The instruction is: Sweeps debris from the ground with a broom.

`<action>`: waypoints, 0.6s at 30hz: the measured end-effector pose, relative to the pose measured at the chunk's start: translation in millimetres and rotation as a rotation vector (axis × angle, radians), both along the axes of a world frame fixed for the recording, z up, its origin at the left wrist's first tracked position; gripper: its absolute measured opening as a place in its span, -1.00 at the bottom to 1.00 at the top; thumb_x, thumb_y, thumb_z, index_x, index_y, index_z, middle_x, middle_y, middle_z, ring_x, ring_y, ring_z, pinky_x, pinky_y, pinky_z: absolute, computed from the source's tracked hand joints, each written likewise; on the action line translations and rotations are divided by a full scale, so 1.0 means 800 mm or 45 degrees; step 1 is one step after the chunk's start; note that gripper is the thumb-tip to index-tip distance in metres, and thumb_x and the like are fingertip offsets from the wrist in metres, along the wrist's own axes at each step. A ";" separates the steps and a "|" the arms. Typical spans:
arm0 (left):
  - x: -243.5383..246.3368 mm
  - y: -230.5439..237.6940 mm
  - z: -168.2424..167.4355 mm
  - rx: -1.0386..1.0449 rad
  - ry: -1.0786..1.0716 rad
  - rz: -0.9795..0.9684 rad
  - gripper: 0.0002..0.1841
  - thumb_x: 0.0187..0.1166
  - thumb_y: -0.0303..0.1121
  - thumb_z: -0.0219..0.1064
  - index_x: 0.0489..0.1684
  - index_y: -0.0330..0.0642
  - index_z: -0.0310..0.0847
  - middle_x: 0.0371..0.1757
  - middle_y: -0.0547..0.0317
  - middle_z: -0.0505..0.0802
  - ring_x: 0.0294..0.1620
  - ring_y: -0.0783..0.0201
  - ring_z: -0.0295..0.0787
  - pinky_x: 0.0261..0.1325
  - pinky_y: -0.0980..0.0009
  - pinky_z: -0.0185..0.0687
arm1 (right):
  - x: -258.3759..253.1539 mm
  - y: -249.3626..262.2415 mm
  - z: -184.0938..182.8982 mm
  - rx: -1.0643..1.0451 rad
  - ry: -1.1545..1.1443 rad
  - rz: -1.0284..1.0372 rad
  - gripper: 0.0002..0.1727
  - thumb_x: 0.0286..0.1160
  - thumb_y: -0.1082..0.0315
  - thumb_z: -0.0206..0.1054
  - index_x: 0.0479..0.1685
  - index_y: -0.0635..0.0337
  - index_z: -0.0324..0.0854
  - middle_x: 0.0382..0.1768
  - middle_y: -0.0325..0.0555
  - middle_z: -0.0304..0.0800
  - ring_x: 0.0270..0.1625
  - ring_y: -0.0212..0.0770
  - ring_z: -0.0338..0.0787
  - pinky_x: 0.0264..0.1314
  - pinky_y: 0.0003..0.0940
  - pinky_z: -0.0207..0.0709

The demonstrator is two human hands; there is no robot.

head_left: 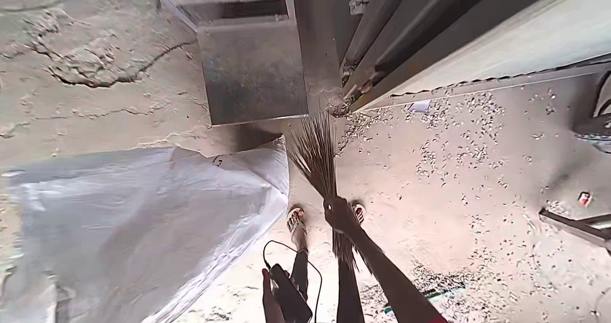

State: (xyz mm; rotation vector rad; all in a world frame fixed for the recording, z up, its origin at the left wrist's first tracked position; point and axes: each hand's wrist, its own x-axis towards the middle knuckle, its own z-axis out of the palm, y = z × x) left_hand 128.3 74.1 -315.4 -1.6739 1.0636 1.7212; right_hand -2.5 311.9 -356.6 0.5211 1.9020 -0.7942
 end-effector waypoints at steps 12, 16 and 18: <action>-0.018 0.081 -0.112 -0.056 0.070 0.183 -0.15 0.60 0.52 -0.46 -0.45 0.12 0.64 -0.63 0.36 0.76 -0.64 0.40 0.74 -0.54 0.39 0.72 | 0.084 0.014 -0.131 0.171 0.315 -0.702 -0.85 0.45 0.46 0.23 -0.38 0.29 0.69 -0.53 -0.13 0.60 -0.42 -0.22 0.59 -0.27 -0.16 0.45; -0.040 0.068 -0.120 -0.237 0.169 0.102 -0.16 0.61 0.50 -0.54 -0.41 0.17 0.63 -0.62 0.41 0.76 -0.62 0.40 0.75 -0.52 0.36 0.74 | 0.007 0.041 -0.188 -0.030 0.121 -0.307 -0.83 0.59 0.37 0.18 -0.27 0.16 0.68 -0.36 -0.03 0.72 -0.20 -0.04 0.73 -0.15 0.00 0.53; -0.040 0.067 -0.124 -0.236 0.170 0.114 -0.15 0.59 0.52 -0.53 -0.39 0.16 0.64 -0.61 0.40 0.76 -0.59 0.38 0.77 -0.49 0.34 0.77 | -0.002 0.071 -0.242 0.083 0.132 -0.380 -0.86 0.56 0.35 0.24 -0.27 0.15 0.69 -0.35 0.07 0.76 -0.19 0.11 0.78 -0.23 0.16 0.54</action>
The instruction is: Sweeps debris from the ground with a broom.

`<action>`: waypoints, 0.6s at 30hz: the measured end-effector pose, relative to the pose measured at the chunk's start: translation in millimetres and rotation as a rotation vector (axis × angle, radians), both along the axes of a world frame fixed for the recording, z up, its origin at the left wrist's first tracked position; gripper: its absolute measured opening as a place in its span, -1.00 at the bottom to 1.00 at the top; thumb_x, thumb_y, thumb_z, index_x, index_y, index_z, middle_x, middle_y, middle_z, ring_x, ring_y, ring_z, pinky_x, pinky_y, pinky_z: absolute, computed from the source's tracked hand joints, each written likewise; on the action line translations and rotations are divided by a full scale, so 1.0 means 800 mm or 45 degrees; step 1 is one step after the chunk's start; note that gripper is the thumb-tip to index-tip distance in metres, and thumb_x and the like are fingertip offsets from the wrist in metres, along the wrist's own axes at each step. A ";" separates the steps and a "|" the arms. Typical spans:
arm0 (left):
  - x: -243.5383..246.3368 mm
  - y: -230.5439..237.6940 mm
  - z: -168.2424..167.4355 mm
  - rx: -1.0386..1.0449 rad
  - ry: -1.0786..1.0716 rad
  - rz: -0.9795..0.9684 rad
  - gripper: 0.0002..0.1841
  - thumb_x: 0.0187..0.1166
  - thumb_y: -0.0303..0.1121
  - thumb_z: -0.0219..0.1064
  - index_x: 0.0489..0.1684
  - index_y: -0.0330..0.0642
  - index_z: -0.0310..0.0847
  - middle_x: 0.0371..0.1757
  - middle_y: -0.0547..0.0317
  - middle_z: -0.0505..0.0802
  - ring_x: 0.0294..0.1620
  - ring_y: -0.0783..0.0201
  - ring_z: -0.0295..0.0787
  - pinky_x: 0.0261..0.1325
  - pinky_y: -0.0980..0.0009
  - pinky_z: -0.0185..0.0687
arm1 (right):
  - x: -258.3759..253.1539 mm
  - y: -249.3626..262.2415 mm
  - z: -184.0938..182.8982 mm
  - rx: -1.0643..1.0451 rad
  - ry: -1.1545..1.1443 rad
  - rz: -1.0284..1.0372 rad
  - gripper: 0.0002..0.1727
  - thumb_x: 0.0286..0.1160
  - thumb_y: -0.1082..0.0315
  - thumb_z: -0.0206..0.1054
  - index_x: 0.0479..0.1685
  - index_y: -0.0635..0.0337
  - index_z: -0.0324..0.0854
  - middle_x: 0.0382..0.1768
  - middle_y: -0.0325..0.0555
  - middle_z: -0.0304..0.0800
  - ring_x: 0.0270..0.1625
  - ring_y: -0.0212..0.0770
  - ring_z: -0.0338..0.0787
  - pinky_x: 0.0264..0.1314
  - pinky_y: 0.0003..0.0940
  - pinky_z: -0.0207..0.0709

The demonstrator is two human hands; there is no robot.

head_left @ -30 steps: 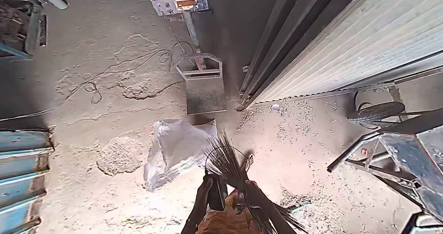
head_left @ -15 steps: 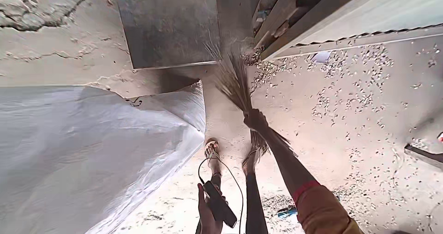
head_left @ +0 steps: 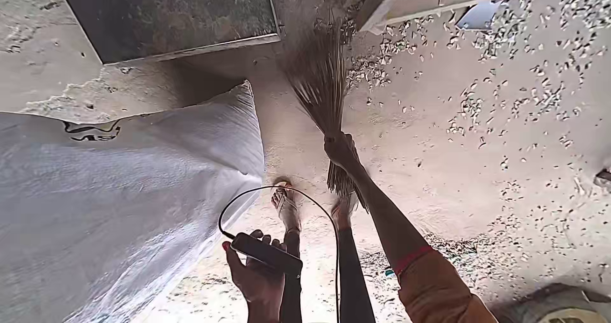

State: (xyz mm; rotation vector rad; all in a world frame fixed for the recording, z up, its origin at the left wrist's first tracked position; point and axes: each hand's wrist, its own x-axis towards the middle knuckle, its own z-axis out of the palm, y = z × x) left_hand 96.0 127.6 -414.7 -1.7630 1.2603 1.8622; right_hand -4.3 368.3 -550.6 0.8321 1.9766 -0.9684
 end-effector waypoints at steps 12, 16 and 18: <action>-0.007 0.021 -0.012 -0.067 -0.026 -0.126 -0.20 0.58 0.53 -0.47 -0.27 0.13 0.55 -0.57 0.40 0.72 -0.56 0.36 0.74 -0.45 0.31 0.75 | 0.046 -0.057 0.050 -0.351 0.021 -0.033 -0.79 0.52 0.35 0.17 -0.10 0.17 0.71 -0.06 0.09 0.80 0.05 0.05 0.81 0.00 0.08 0.60; -0.017 0.026 -0.012 -0.061 -0.001 -0.188 -0.19 0.59 0.52 -0.47 -0.30 0.13 0.58 -0.59 0.37 0.72 -0.55 0.34 0.77 -0.45 0.27 0.77 | 0.059 0.002 -0.019 -0.107 -0.018 -0.195 -0.86 0.55 0.36 0.24 -0.23 0.13 0.71 -0.27 0.09 0.81 -0.09 0.15 0.83 -0.18 0.20 0.58; -0.019 0.034 -0.012 -0.030 -0.009 -0.195 -0.20 0.60 0.52 -0.47 -0.31 0.14 0.58 -0.58 0.38 0.73 -0.55 0.35 0.76 -0.44 0.28 0.76 | 0.107 0.021 -0.007 0.043 -0.056 -0.438 -0.79 0.62 0.38 0.19 -0.29 0.20 0.72 -0.35 0.04 0.78 -0.17 0.04 0.78 -0.11 0.10 0.54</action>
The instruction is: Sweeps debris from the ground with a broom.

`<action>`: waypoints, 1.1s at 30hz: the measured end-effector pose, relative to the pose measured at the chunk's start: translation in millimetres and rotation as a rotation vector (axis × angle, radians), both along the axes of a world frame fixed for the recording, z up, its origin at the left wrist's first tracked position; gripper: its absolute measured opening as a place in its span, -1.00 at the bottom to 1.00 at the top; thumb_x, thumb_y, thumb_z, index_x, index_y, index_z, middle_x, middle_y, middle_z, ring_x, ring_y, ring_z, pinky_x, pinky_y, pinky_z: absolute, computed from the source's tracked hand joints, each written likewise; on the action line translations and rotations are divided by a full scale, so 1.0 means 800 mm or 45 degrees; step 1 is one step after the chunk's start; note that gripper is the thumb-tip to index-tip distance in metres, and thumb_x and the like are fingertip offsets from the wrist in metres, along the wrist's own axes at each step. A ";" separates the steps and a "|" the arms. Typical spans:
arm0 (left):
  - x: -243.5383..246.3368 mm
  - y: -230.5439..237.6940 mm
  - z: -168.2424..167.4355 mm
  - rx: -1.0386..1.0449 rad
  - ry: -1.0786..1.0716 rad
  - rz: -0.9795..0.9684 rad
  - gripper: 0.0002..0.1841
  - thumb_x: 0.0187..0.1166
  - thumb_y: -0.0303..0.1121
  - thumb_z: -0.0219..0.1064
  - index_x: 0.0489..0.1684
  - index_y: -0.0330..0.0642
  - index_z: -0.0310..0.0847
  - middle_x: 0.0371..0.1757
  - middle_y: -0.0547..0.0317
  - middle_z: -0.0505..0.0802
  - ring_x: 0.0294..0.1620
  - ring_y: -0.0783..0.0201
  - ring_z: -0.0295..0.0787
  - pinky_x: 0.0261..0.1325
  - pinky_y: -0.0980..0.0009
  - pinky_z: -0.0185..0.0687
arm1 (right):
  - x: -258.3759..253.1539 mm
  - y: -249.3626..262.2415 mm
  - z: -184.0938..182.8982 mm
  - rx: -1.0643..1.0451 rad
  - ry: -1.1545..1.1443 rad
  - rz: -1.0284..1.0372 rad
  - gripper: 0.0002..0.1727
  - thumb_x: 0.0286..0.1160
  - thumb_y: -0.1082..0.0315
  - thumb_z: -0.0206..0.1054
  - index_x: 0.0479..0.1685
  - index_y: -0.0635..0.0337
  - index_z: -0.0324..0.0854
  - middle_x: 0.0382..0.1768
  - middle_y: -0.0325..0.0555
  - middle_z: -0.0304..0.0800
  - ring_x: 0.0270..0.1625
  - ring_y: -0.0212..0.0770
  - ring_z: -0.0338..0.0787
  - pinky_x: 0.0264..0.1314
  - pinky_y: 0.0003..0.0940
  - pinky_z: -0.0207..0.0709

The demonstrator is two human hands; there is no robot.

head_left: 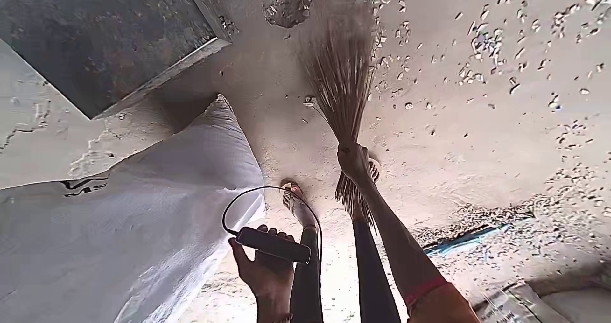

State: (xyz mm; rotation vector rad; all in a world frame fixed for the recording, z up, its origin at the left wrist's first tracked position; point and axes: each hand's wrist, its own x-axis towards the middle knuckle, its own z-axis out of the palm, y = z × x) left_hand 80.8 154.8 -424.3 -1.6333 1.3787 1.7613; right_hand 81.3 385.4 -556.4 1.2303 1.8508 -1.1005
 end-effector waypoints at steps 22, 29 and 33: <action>-0.011 0.040 0.000 0.025 0.016 -0.044 -0.23 0.60 0.52 -0.41 -0.35 0.13 0.55 -0.58 0.36 0.71 -0.56 0.35 0.74 -0.45 0.32 0.73 | 0.286 0.096 0.018 0.652 -0.247 -0.498 -0.51 0.82 0.06 0.09 0.18 0.28 0.79 0.03 0.28 0.88 0.17 0.24 0.82 0.31 0.33 0.46; -0.006 0.060 -0.004 -0.125 0.012 -0.151 -0.29 0.66 0.45 -0.33 -0.28 0.06 0.51 -0.54 0.34 0.71 -0.51 0.33 0.74 -0.39 0.27 0.74 | 0.145 -0.063 0.083 0.302 0.516 -0.289 -0.71 0.44 0.26 0.24 -0.24 0.30 0.79 -0.70 -0.14 0.61 -0.68 -0.23 0.57 -0.57 -0.16 0.50; -0.022 0.062 0.000 -0.218 0.084 -0.196 -0.30 0.68 0.44 -0.34 -0.29 0.09 0.50 -0.57 0.35 0.68 -0.54 0.34 0.73 -0.42 0.27 0.74 | -0.023 -0.041 0.042 -0.408 0.151 0.658 -0.51 0.82 -0.05 0.03 0.31 0.08 0.67 0.24 0.25 0.72 0.24 0.24 0.77 0.19 0.21 0.58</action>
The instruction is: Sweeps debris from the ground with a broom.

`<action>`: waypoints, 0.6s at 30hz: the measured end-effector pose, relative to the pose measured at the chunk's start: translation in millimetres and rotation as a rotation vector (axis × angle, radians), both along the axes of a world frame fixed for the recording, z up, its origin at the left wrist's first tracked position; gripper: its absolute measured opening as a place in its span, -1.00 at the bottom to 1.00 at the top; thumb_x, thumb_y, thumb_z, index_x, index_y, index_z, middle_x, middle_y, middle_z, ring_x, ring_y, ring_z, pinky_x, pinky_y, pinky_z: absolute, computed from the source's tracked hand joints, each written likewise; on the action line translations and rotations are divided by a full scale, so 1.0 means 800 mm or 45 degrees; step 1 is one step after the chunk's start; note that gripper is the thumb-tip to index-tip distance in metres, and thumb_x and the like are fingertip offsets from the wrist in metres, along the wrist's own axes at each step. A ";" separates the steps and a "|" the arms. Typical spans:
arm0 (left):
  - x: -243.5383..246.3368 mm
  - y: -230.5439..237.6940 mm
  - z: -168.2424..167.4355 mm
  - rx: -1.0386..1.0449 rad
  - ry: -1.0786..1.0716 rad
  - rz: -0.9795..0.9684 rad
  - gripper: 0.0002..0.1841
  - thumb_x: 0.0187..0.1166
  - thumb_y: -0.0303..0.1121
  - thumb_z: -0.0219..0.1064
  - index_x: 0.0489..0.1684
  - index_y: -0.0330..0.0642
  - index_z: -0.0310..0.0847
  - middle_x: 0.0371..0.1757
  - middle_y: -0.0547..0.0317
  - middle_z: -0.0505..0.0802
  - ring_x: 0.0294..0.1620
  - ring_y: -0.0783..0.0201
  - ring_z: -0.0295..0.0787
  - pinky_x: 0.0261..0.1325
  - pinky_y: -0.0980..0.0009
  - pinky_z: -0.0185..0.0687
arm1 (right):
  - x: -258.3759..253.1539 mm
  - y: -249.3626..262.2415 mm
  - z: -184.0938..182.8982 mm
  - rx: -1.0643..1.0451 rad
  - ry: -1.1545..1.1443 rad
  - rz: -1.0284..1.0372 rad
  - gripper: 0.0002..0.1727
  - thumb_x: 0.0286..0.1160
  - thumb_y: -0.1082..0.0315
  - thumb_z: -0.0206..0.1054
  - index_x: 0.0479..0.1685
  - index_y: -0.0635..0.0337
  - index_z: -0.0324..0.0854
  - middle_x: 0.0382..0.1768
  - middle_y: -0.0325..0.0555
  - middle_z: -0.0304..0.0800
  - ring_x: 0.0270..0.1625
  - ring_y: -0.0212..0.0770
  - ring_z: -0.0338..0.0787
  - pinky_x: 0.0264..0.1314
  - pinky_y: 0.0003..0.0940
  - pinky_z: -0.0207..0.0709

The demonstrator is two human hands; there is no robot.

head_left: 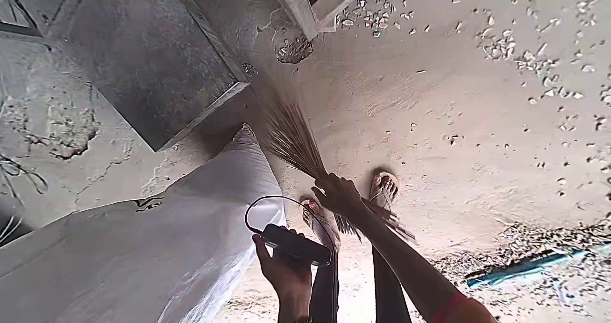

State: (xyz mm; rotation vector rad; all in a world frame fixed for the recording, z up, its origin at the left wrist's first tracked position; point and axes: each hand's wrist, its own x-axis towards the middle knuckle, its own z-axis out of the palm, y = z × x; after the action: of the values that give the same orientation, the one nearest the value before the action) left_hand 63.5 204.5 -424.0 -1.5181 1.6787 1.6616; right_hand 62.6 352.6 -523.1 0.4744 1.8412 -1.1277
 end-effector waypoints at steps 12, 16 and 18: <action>-0.002 0.006 -0.006 0.108 -0.063 0.063 -0.30 0.64 0.47 -0.30 -0.23 0.08 0.51 -0.51 0.34 0.71 -0.48 0.32 0.75 -0.36 0.25 0.75 | 0.108 0.181 -0.024 0.758 -0.076 -0.728 -0.48 0.87 -0.01 0.02 -0.05 0.20 0.78 -0.28 0.16 0.83 -0.12 0.18 0.82 -0.06 0.23 0.54; 0.001 0.020 -0.008 0.180 -0.061 0.045 -0.29 0.62 0.50 -0.33 -0.17 0.10 0.50 -0.47 0.36 0.72 -0.44 0.34 0.78 -0.33 0.26 0.78 | 0.046 0.142 0.001 0.665 0.242 -0.941 -0.54 0.82 0.11 0.09 -0.30 0.25 0.74 -0.60 -0.06 0.63 -0.47 -0.08 0.67 -0.30 0.00 0.51; 0.001 0.027 -0.010 0.183 -0.071 0.023 -0.30 0.64 0.48 -0.32 -0.20 0.10 0.51 -0.47 0.34 0.72 -0.43 0.32 0.78 -0.31 0.23 0.78 | -0.008 0.170 -0.019 0.490 0.197 -0.774 -0.48 0.86 -0.03 0.02 -0.29 0.14 0.71 -0.53 -0.02 0.66 -0.37 0.03 0.72 -0.29 0.11 0.49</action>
State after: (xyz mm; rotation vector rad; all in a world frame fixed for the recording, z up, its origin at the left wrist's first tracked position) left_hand 64.5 225.7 -431.9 -1.5007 1.4873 1.6935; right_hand 55.9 488.5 -538.4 1.2644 2.1268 -1.2169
